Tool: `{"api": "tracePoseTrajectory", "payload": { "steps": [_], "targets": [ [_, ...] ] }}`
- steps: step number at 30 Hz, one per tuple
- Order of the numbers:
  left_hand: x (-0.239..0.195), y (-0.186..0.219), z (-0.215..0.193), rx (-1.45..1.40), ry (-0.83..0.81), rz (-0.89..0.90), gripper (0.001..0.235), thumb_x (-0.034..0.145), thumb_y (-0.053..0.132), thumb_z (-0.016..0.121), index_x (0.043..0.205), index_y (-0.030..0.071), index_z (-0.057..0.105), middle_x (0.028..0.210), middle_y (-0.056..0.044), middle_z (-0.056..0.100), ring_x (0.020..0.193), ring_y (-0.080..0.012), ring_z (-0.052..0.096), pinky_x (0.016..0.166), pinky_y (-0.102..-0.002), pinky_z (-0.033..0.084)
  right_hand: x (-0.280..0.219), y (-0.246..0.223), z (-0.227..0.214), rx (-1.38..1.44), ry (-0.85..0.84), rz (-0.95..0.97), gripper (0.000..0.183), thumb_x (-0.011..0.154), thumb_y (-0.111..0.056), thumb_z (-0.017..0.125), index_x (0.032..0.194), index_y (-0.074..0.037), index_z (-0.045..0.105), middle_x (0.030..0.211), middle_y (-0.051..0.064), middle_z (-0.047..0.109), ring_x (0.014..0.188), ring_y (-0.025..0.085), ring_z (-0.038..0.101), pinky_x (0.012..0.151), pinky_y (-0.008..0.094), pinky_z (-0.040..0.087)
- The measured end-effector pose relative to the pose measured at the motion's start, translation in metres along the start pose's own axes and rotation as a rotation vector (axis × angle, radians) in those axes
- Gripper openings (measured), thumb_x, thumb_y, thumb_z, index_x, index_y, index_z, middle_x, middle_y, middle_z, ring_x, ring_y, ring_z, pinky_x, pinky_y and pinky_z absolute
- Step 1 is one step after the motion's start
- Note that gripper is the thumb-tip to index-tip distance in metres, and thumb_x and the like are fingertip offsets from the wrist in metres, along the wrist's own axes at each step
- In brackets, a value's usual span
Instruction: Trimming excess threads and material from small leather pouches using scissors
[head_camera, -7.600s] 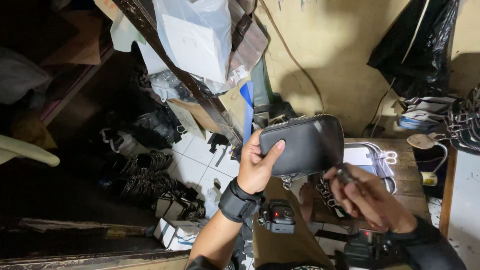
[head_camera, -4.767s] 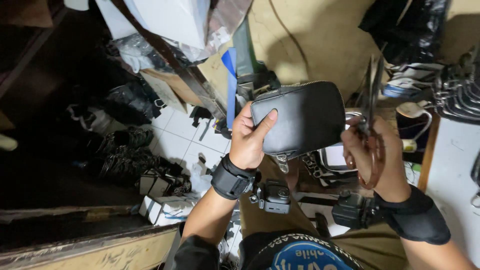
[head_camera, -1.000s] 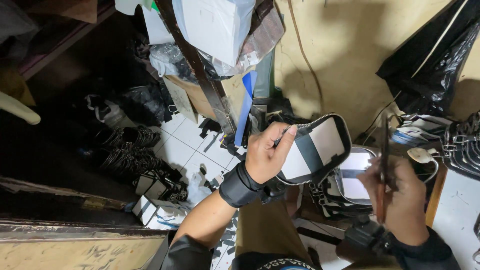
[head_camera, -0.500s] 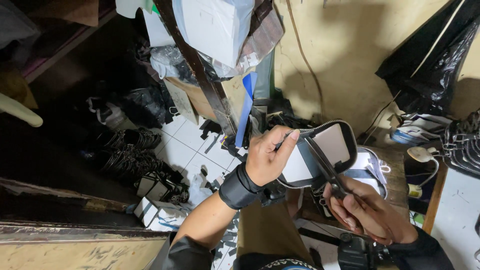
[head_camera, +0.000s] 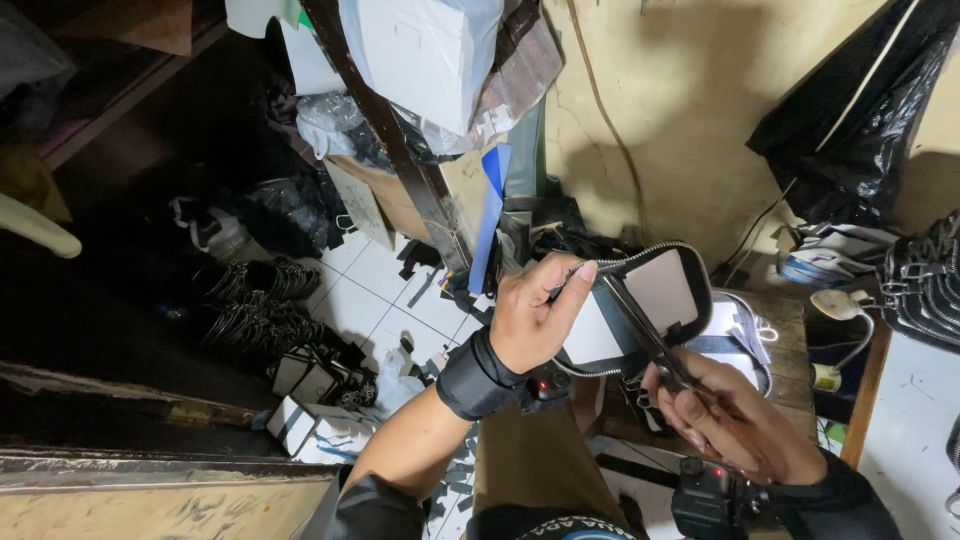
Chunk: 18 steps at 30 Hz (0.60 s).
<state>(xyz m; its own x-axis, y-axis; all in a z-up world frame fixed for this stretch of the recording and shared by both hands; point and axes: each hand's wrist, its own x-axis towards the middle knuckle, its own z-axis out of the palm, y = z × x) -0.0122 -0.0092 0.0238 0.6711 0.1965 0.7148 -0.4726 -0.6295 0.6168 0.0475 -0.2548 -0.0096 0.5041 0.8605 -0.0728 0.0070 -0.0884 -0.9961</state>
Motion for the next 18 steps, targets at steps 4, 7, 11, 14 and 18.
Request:
{"api": "tracePoseTrajectory", "payload": {
  "steps": [4,7,11,14,18],
  "targets": [
    [-0.001,-0.001,0.0,0.003,0.014,-0.005,0.019,0.106,0.018,0.059,0.093,0.004,0.062,0.072,-0.002,0.057,0.064,-0.0135,0.051,0.061,-0.031,0.043,0.001,0.013,-0.006,-0.072,0.02,0.098,0.063,0.081,-0.059,0.059,0.109,-0.004,0.068,0.072,0.005,0.061,0.049,0.012,0.05,0.042,0.028,0.048],
    [-0.002,-0.002,-0.001,-0.006,0.012,-0.007,0.018,0.106,0.015,0.058,0.093,0.004,0.062,0.072,-0.002,0.056,0.065,-0.0139,0.05,0.062,-0.031,0.042,0.003,0.021,-0.009,-0.034,0.021,0.073,0.054,0.087,-0.051,0.063,0.109,-0.001,0.069,0.066,0.002,0.056,0.047,0.011,0.048,0.042,0.027,0.047],
    [-0.004,-0.003,0.001,0.003,-0.001,-0.033,0.018,0.105,0.017,0.059,0.094,0.004,0.063,0.074,-0.003,0.062,0.067,-0.0145,0.056,0.065,-0.031,0.045,0.002,0.019,-0.005,-0.019,0.025,-0.019,0.064,0.084,-0.061,0.06,0.108,-0.003,0.068,0.065,0.003,0.056,0.044,0.009,0.046,0.038,0.024,0.044],
    [-0.004,-0.002,0.001,0.0,0.002,-0.02,0.019,0.105,0.017,0.059,0.094,0.003,0.063,0.074,-0.002,0.061,0.066,-0.0148,0.055,0.064,-0.031,0.045,0.003,0.029,-0.005,-0.069,0.065,0.01,0.053,0.088,-0.052,0.061,0.106,-0.003,0.07,0.067,0.002,0.057,0.049,0.009,0.047,0.044,0.025,0.041],
    [-0.004,0.0,0.002,-0.04,-0.003,-0.017,0.018,0.106,0.016,0.058,0.097,0.002,0.064,0.079,-0.003,0.063,0.07,-0.0125,0.057,0.066,-0.028,0.047,0.004,0.045,-0.004,0.008,0.159,0.092,0.016,0.093,0.008,0.066,0.105,0.002,0.075,0.076,0.006,0.059,0.069,0.013,0.052,0.061,0.026,0.039]
  ]
}}
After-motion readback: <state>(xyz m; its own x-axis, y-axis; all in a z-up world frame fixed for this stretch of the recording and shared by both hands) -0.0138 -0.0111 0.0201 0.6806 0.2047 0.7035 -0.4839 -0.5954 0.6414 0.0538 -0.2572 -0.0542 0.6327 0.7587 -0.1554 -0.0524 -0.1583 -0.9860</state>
